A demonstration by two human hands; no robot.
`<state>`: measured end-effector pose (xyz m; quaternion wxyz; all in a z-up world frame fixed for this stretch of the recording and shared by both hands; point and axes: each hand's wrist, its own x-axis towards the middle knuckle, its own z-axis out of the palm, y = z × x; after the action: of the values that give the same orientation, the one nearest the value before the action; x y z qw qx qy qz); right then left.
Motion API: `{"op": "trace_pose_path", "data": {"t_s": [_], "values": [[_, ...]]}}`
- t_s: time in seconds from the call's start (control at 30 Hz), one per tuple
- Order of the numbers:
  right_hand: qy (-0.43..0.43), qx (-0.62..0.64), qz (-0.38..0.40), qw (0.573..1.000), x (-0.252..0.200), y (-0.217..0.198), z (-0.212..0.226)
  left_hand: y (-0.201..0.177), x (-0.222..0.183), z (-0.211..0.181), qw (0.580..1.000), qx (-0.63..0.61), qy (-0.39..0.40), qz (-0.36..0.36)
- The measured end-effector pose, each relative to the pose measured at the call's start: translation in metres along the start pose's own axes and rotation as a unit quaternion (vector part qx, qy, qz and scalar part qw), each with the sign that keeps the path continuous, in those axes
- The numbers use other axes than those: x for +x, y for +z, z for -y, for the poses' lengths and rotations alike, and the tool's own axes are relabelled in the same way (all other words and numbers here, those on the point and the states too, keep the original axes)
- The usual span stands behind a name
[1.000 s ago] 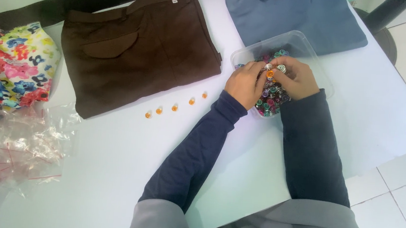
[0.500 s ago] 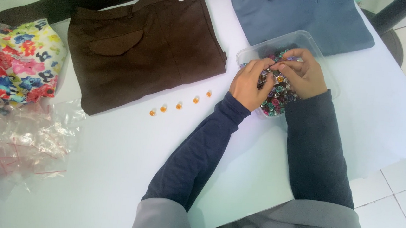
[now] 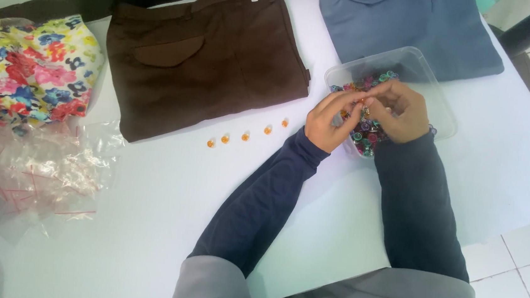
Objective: Selecting specific orange buttons from a mixed container, placing them on a table, and then transferring them into a small plastic bag.
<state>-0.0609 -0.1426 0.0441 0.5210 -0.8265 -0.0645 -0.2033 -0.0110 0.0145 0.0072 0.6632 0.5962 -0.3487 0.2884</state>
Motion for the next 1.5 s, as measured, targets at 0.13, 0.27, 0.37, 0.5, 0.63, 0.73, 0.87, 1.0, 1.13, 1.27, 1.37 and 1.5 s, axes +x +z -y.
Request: {"op": "trace_pose_path", "data": {"t_s": [0.13, 0.27, 0.37, 0.5, 0.63, 0.73, 0.87, 1.0, 1.13, 1.27, 1.37, 1.5], "values": [[-0.017, 0.002, -0.013, 1.000, -0.006, 0.028, 0.037, -0.022, 0.004, -0.007, 0.998, 0.025, 0.031, -0.038], [-0.052, -0.083, -0.048, 0.994, -0.016, 0.051, 0.046, -0.050, 0.000, -0.010, 0.995, 0.071, 0.068, -0.028], [-0.121, -0.153, -0.076, 0.978, -0.028, 0.075, 0.047, -0.078, -0.007, -0.016, 0.992, 0.090, 0.085, -0.012], [-0.188, -0.201, -0.079, 0.958, -0.048, 0.113, 0.055, -0.129, -0.020, -0.030, 0.987, 0.120, 0.098, 0.044], [-0.173, -0.129, -0.029, 0.976, -0.060, 0.150, 0.049, -0.178, -0.037, -0.039, 0.979, 0.159, 0.094, 0.088], [-0.198, -0.108, 0.008, 0.974, -0.064, 0.168, 0.038, -0.202, -0.052, -0.040, 0.971, 0.201, 0.062, 0.117], [-0.133, -0.116, 0.050, 0.983, -0.068, 0.180, 0.033, -0.216, -0.064, -0.036, 0.947, 0.261, -0.039, 0.184], [-0.100, -0.156, 0.073, 0.980, -0.064, 0.179, 0.035, -0.215, -0.061, -0.038, 0.918, 0.293, -0.122, 0.237], [-0.076, -0.168, 0.084, 0.979, -0.064, 0.180, 0.035, -0.210, -0.064, -0.033, 0.911, 0.288, -0.173, 0.240], [-0.056, -0.189, 0.086, 0.977, -0.062, 0.183, 0.033, -0.210, -0.066, -0.027, 0.898, 0.314, -0.183, 0.247], [-0.049, -0.197, 0.093, 0.975, -0.060, 0.183, 0.033, -0.210, -0.070, -0.022, 0.895, 0.320, -0.194, 0.244], [-0.046, -0.220, 0.101, 0.969, -0.059, 0.184, 0.033, -0.209, -0.069, -0.022, 0.890, 0.335, -0.192, 0.243]]}}
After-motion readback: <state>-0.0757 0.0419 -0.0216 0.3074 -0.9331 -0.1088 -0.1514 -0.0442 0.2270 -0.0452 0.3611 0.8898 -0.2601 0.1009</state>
